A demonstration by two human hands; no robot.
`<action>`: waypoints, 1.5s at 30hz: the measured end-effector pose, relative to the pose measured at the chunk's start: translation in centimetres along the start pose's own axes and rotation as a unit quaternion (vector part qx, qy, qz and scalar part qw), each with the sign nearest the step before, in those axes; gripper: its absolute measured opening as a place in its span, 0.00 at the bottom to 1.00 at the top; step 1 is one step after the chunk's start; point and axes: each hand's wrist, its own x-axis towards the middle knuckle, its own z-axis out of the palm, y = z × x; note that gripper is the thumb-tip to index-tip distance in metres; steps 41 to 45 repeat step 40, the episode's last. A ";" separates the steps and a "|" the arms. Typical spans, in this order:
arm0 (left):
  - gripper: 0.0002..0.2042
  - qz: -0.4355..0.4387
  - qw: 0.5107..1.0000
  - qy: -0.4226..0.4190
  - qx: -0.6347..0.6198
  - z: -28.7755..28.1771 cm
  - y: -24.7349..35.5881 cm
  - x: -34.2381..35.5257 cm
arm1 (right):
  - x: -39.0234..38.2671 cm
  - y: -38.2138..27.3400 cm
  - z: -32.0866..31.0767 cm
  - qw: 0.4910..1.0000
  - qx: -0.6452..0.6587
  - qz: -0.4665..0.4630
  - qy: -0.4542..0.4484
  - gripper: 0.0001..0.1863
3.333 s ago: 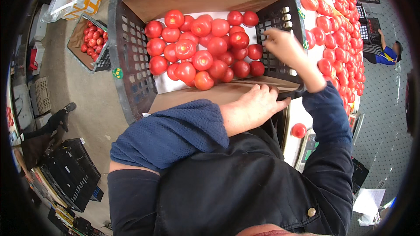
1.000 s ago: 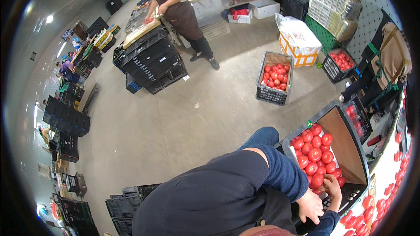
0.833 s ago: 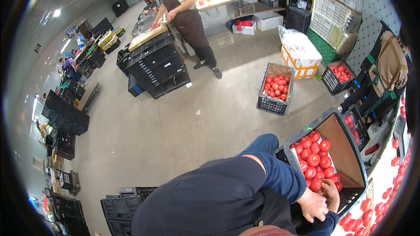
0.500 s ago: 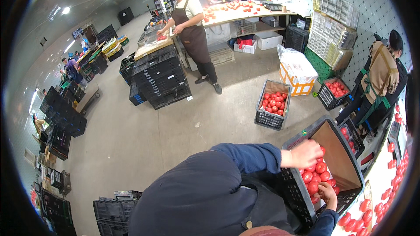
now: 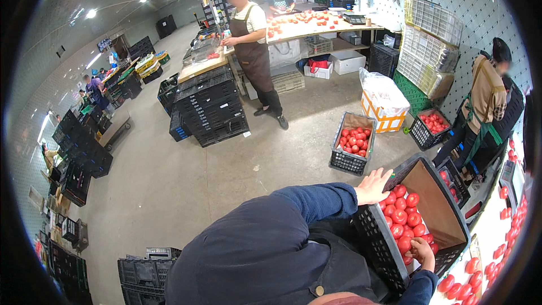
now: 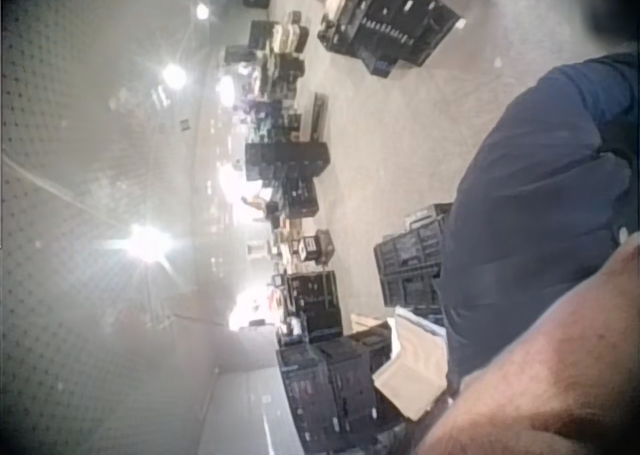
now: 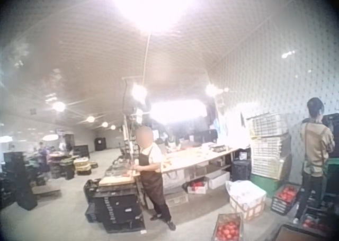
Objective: The person picks tomatoes from a table and places them into a black crate. They handle the tomatoes one by one, occasionally rotating them, and arrange them in layers within the crate. The person also handles a white paper sheet, placing it inside the crate before continuing to add tomatoes.
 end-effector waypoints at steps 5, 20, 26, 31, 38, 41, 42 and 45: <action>0.40 -0.001 1.000 -0.004 0.023 -0.6 0.7 -0.2 | 0.2 0.1 0.1 1.000 0.002 0.003 -0.001 0.19; 0.42 -0.011 0.999 -0.023 0.026 -0.7 0.9 -0.2 | 0.0 0.0 0.4 1.000 0.000 -0.002 0.002 0.17; 0.42 -0.014 0.999 -0.027 0.028 -1.1 1.0 -0.2 | 0.7 0.3 0.1 1.000 -0.020 -0.004 -0.003 0.17; 0.42 -0.019 0.999 -0.035 0.018 -1.3 1.0 0.0 | 0.4 -0.1 0.3 1.000 -0.021 -0.005 0.007 0.18; 0.42 -0.020 0.999 -0.045 0.012 -1.8 1.2 -0.1 | 0.7 0.0 0.4 1.000 -0.007 0.000 0.014 0.19; 0.43 -0.029 0.998 -0.055 0.002 -1.7 1.0 -0.1 | 0.8 0.0 0.5 1.000 -0.006 0.005 0.027 0.21; 0.43 -0.029 0.998 -0.055 0.002 -1.7 1.0 -0.1 | 0.8 0.0 0.5 1.000 -0.006 0.005 0.027 0.21; 0.43 -0.029 0.998 -0.055 0.002 -1.7 1.0 -0.1 | 0.8 0.0 0.5 1.000 -0.006 0.005 0.027 0.21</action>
